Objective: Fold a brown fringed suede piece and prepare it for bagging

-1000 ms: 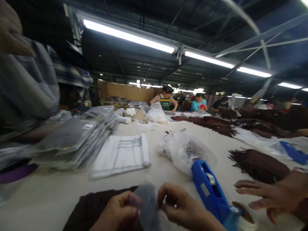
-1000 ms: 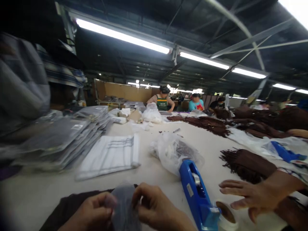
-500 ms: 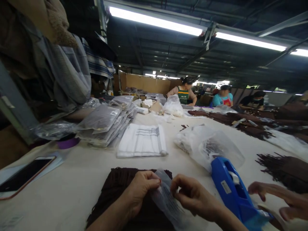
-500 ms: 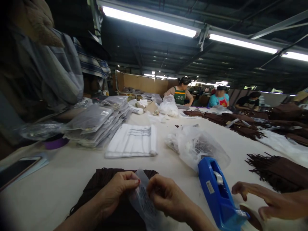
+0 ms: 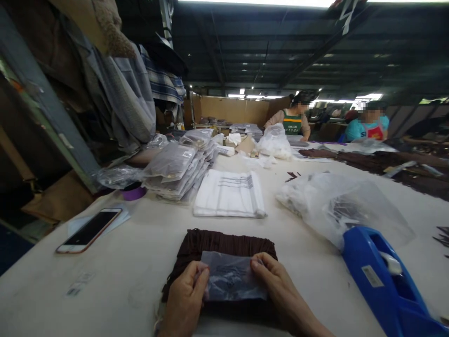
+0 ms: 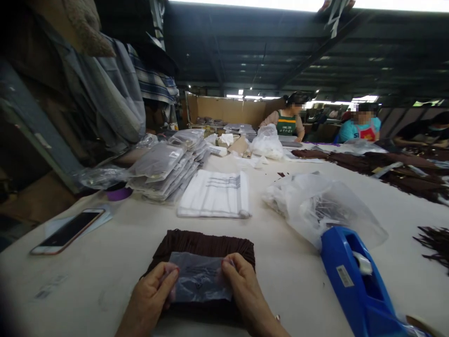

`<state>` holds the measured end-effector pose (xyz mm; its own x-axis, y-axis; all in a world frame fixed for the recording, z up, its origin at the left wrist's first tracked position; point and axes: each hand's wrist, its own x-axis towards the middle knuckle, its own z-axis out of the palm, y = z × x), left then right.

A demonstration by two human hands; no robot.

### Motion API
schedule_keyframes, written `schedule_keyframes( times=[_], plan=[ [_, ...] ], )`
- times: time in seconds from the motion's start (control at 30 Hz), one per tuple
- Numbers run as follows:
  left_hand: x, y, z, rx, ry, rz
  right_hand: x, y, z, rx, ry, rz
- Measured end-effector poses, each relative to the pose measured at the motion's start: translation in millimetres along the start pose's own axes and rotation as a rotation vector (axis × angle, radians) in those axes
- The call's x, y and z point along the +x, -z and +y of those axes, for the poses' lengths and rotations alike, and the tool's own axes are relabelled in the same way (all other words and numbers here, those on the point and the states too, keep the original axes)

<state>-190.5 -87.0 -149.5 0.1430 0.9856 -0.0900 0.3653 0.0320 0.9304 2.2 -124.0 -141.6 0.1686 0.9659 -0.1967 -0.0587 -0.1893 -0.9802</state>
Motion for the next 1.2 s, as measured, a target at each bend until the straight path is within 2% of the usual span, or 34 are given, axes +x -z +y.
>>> schedule_keyframes(
  times=[0.07,0.17,0.27,0.37,0.43,0.5,0.53,0.57,0.6,0.67,0.7,0.77,0.83,0.9,1.0,1.03,1.1,1.2],
  plan=[
    [3,-0.6,5,0.064,-0.04,0.062,6,-6,2,-0.135,0.071,0.105],
    [19,-2.3,12,0.258,-0.122,0.134,17,-10,7,-0.455,0.291,0.275],
    [36,-6.1,10,0.637,-0.201,0.154,29,-8,19,-0.76,0.512,0.359],
    [44,-10.3,1,0.982,-0.31,0.128,37,-6,35,-0.954,0.635,0.415],
    [44,-11.1,-6,1.11,-0.481,0.219,40,-6,43,-0.994,0.664,0.429],
    [44,-10.0,-10,1.157,-0.737,0.357,42,-6,49,-1.013,0.676,0.43],
    [44,-9.2,-10,1.15,-0.883,0.383,43,-6,51,-1.025,0.683,0.431],
    [45,-8.8,-11,1.126,-1.031,0.354,44,-6,52,-1.037,0.688,0.435],
    [47,-8.7,-11,1.087,-1.162,0.273,44,-7,54,-1.049,0.691,0.44],
    [53,-9.9,-15,1.003,-1.289,0.057,46,-6,57,-1.077,0.694,0.452],
    [56,-11.0,-18,0.975,-1.28,-0.025,47,-5,58,-1.093,0.695,0.457],
    [62,-13.2,-27,0.954,-1.187,-0.099,47,-1,61,-1.121,0.694,0.464],
    [64,-14.4,-36,0.954,-1.112,-0.11,44,6,62,-1.174,0.698,0.483],
    [65,-14.4,-41,0.952,-1.097,-0.123,37,11,56,-1.267,0.713,0.544],
    [63,-13.9,-43,0.939,-1.096,-0.136,24,8,36,-1.297,0.854,0.64],
    [63,-13.8,-42,0.932,-1.093,-0.129,21,3,29,-1.252,0.928,0.617],
    [62,-13.5,-40,0.922,-1.089,-0.111,20,-11,21,-1.171,1.044,0.484],
    [61,-12.6,-38,0.93,-1.091,-0.12,29,-32,32,-1.223,1.008,0.352]
  ],
)
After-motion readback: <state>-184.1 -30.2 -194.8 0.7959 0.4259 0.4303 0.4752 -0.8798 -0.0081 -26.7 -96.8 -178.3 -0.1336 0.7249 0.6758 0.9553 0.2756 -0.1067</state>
